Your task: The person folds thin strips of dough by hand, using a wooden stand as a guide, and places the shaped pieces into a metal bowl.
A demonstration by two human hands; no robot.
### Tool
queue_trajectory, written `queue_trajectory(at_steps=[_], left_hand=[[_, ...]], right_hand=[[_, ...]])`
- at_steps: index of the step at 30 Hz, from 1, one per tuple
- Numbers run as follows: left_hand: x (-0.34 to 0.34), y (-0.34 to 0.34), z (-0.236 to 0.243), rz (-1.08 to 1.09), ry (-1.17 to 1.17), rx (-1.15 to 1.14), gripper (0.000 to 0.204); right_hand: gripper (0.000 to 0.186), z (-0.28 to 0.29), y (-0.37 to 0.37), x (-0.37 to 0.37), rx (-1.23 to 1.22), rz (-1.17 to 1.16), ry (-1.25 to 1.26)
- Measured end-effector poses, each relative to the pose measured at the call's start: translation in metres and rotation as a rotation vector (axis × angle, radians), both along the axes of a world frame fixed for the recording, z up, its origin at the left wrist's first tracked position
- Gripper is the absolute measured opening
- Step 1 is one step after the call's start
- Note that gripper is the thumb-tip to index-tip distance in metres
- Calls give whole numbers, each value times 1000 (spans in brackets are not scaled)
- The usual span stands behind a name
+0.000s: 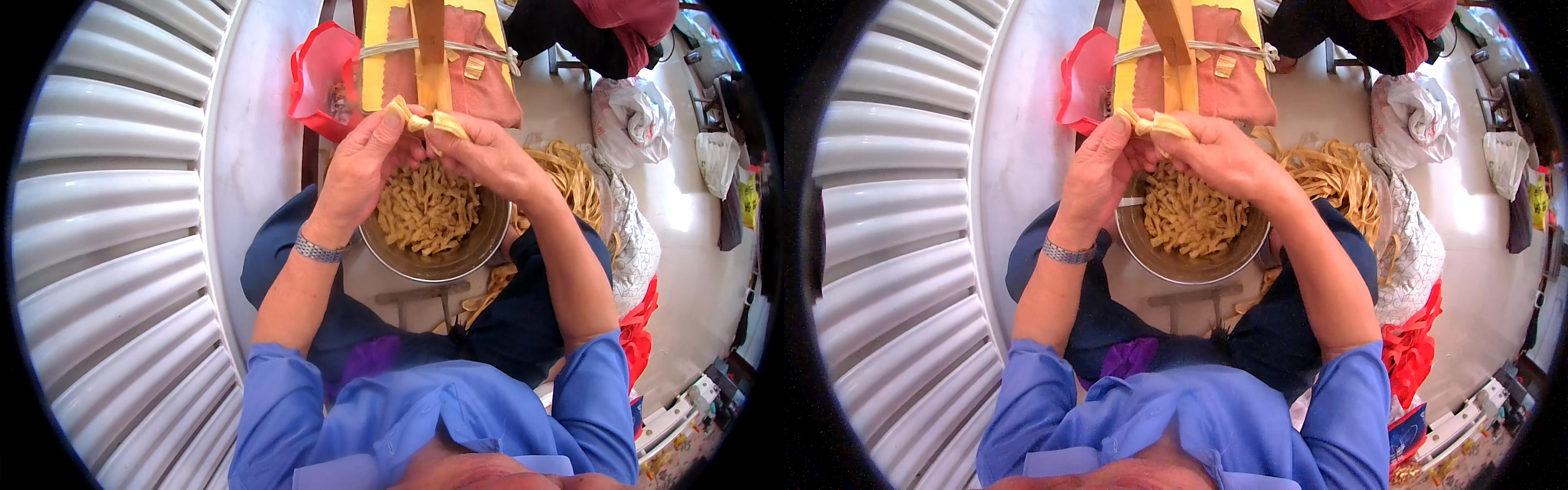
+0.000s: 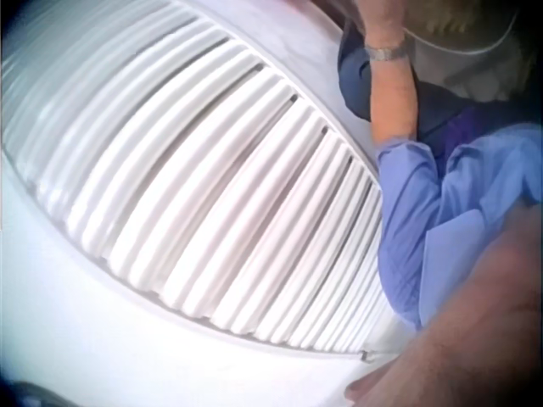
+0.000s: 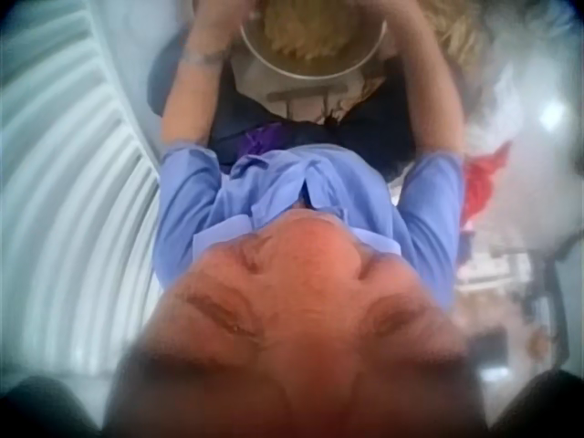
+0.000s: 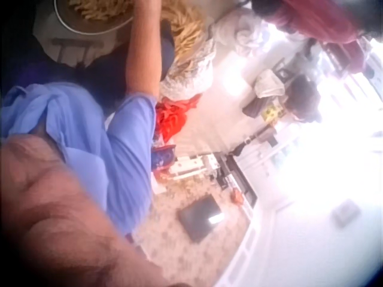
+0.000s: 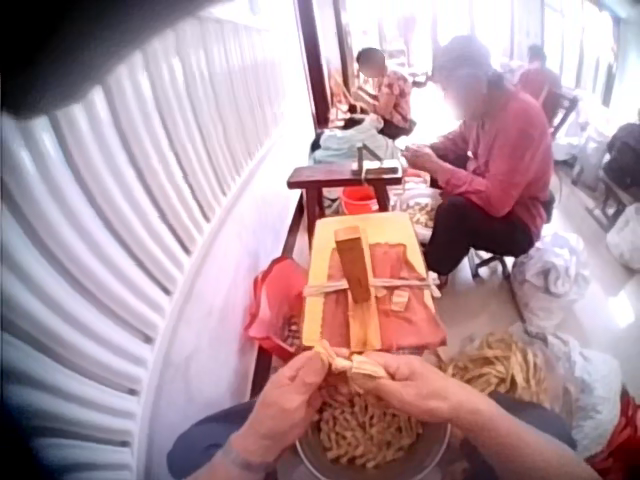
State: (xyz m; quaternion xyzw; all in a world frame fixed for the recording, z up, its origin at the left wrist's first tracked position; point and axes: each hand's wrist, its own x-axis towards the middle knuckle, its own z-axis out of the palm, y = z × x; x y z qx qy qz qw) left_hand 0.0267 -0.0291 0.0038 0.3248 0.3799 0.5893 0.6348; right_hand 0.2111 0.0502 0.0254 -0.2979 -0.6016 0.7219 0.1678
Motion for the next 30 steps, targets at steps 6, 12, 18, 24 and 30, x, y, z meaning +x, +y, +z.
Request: queue_trajectory(at_steps=[6,12,18,24,30], left_hand=[[-11,-6,-2,57,75,-72,36],[-18,-2,-6,114,-91,-178,29],[-24,-1,-14,7,-127,-271,30],[-13,4,-10,-64,-70,-170,35],[1,-5,-4,104,-89,-34,39]], right_hand=[[18,-10,-5,-13,311,75,-43],[17,-24,-10,-29,1083,148,-161],[20,-19,-26,-29,1246,258,-339],[11,-38,-33,-24,885,-158,-91],[32,-17,-14,-11,-257,-71,70]])
